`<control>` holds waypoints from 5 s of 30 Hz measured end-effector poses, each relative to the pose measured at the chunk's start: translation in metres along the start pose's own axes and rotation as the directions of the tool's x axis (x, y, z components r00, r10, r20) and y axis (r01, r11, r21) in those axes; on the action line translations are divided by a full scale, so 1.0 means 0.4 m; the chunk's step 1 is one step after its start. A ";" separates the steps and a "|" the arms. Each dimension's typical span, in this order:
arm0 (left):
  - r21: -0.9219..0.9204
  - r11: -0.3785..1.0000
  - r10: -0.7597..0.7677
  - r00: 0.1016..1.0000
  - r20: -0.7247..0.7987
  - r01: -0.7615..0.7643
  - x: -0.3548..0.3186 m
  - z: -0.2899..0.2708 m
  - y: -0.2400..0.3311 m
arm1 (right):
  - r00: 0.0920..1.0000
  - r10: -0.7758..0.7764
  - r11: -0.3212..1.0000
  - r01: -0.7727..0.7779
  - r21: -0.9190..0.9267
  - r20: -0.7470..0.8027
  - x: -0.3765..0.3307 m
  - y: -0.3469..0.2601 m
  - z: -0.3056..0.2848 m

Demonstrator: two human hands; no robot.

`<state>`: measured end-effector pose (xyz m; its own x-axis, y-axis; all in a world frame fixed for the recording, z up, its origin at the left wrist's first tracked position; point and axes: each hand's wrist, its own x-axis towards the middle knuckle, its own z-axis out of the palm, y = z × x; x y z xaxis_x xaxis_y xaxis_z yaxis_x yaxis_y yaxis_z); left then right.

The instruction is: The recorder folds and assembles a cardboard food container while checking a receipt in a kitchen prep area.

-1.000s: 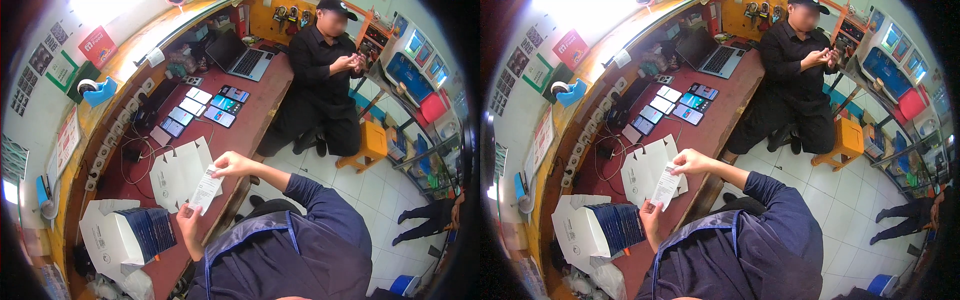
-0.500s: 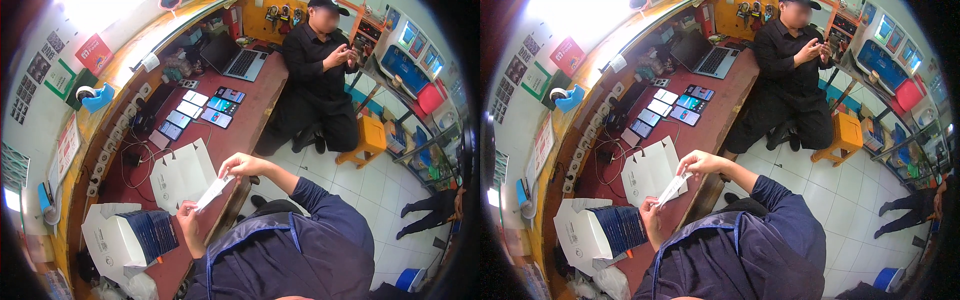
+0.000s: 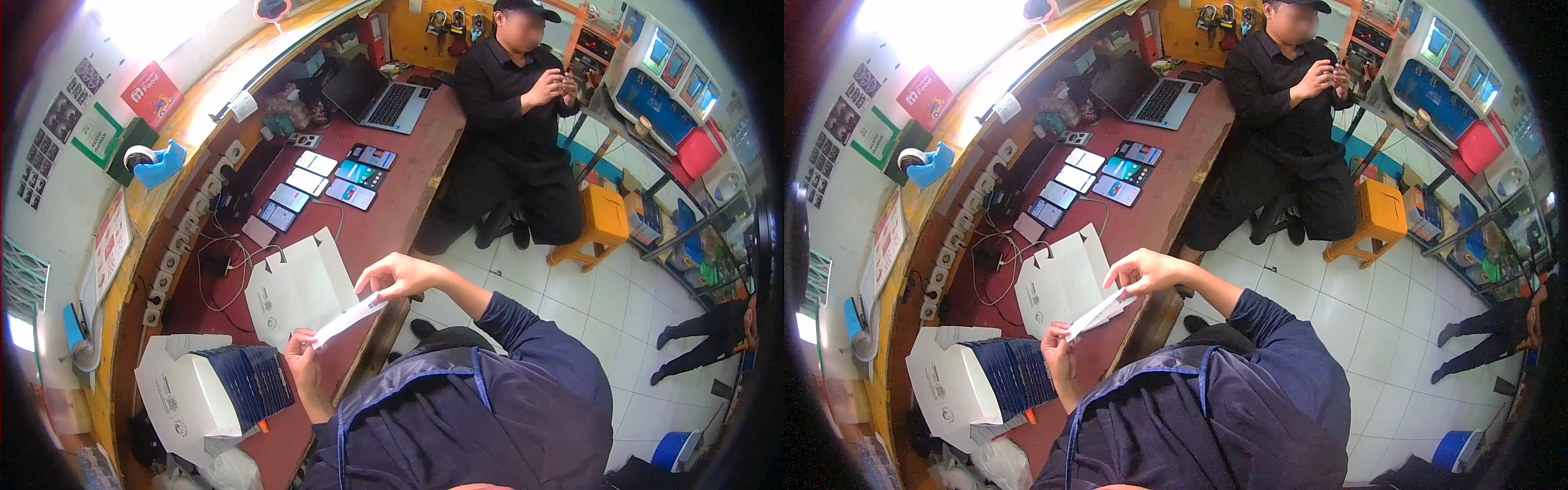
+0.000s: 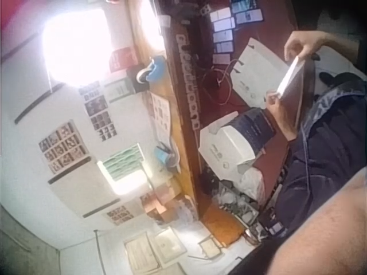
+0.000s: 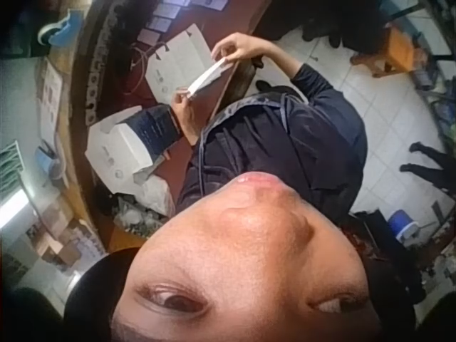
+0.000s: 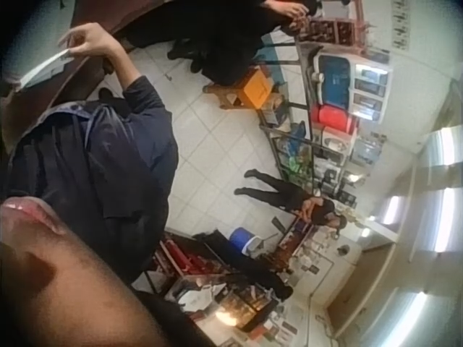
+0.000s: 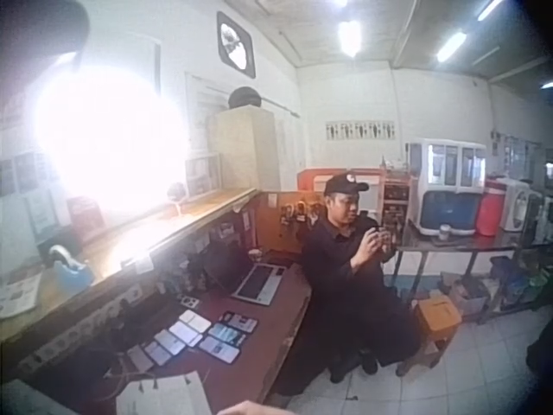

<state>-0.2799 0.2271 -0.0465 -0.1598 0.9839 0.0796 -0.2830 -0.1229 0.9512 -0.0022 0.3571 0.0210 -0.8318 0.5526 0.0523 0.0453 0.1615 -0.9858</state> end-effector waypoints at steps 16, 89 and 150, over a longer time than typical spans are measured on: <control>-0.156 0.980 -0.107 0.989 0.099 0.122 0.015 0.000 -0.003 | 0.960 -0.258 0.939 0.221 -0.264 -0.112 -0.027 -0.065 -0.014; 0.325 0.861 -0.503 0.744 0.439 0.391 -0.059 0.066 0.015 | 0.896 0.220 0.896 -0.342 -0.284 -0.386 -0.083 -0.023 0.345; 0.292 0.844 -0.302 0.052 0.952 -0.450 -0.623 0.900 -0.220 | 0.107 0.302 0.929 -0.254 0.268 -0.947 -1.214 0.010 0.589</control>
<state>0.1252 0.0392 -0.0427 0.9774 0.2112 0.0003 0.1096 -0.5083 0.8542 0.2716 -0.1031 -0.0460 0.4491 0.8822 -0.1416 0.1046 -0.2093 -0.9722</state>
